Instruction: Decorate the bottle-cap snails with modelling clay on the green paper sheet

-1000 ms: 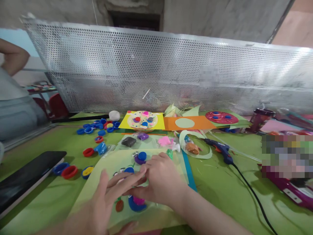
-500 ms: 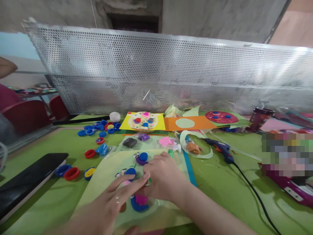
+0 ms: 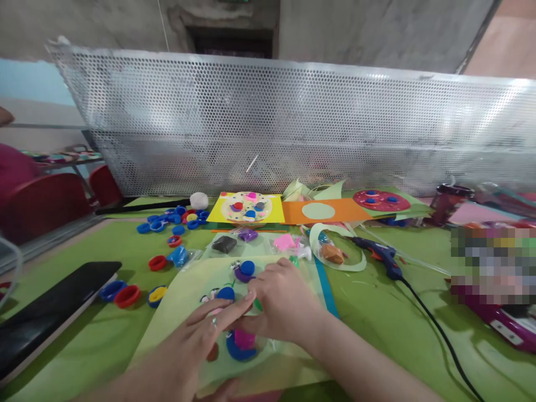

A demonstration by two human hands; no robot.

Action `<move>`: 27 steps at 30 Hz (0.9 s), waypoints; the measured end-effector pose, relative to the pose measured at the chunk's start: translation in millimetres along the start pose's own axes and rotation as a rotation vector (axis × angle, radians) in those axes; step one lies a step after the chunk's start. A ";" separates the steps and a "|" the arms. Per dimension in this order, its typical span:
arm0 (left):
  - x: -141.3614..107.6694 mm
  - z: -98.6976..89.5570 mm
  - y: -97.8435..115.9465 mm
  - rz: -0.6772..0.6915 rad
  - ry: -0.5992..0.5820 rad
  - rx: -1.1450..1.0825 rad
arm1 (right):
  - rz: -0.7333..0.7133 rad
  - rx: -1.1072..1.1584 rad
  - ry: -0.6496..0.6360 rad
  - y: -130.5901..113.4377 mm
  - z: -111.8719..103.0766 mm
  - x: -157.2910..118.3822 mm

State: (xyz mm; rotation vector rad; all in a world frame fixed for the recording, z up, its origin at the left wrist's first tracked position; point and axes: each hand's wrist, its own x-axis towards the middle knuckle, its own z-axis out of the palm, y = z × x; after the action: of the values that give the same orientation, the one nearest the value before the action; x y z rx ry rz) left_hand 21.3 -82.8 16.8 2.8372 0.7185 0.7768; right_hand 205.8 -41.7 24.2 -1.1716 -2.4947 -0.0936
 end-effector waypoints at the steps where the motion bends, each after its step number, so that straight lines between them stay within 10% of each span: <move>1: 0.8 0.8 0.2 -0.029 0.012 -0.020 | 0.000 -0.005 0.010 -0.2 -0.5 0.4; 27: 0.5 7.1 3.6 -0.168 -0.016 -0.390 | -0.076 -0.022 -0.006 -10.4 2.4 -1.2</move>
State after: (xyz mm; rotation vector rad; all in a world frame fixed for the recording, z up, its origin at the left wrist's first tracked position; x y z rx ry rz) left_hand 26.8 -85.7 11.8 2.3992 0.7037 0.7697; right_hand 197.9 -48.9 22.6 -1.0869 -2.5500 -0.1381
